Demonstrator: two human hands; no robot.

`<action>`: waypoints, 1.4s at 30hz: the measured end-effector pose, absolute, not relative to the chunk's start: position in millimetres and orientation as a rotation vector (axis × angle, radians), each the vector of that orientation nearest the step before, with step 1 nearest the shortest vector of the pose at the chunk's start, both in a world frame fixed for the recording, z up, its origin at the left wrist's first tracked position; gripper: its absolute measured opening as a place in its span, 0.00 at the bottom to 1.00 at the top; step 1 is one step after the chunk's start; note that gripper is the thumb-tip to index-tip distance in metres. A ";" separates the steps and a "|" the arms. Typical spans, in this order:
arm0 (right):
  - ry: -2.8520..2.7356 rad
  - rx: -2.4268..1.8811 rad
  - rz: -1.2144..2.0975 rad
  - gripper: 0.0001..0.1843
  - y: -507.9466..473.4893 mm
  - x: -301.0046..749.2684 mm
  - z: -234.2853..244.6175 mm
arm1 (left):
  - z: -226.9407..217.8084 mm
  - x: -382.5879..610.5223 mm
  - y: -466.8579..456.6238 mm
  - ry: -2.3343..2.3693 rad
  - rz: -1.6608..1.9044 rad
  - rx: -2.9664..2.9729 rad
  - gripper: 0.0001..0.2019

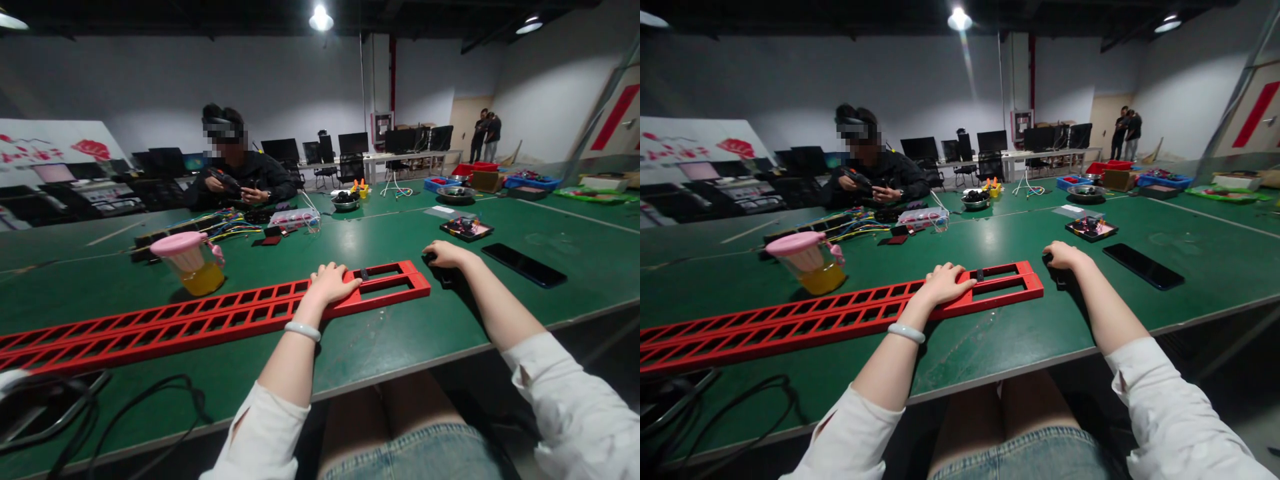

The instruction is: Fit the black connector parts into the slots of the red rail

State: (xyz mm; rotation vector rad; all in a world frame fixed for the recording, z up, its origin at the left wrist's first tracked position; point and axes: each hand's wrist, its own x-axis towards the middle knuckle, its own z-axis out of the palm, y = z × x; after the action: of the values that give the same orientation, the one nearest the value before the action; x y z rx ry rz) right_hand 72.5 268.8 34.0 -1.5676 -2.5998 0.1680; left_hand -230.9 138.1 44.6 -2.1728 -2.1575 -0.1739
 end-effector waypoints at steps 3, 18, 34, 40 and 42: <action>-2.570 -1.560 0.202 0.21 267.0 72.0 37.5 | 46.5 -229.5 138.8 -2.167 -0.156 -2.197 0.34; -2.482 -1.241 0.122 0.18 281.6 67.1 28.9 | 55.1 -222.2 134.7 -2.183 -0.106 -2.247 0.34; -2.539 -1.116 0.165 0.20 273.5 54.3 17.3 | 65.1 -205.2 117.1 -2.090 -0.160 -2.102 0.27; -2.559 -1.084 0.138 0.17 263.9 49.0 26.1 | 97.5 -135.2 25.0 -1.750 -0.424 -2.105 0.24; -2.458 -1.070 0.051 0.14 241.6 51.1 44.7 | 94.5 -115.8 -15.4 -1.634 -0.496 -2.224 0.24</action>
State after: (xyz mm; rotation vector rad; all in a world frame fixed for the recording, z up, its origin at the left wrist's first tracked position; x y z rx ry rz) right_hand 51.1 241.6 44.7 -1.0704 -2.4583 0.0508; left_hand -115.8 -15.4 94.5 -2.2245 -1.6339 -0.4961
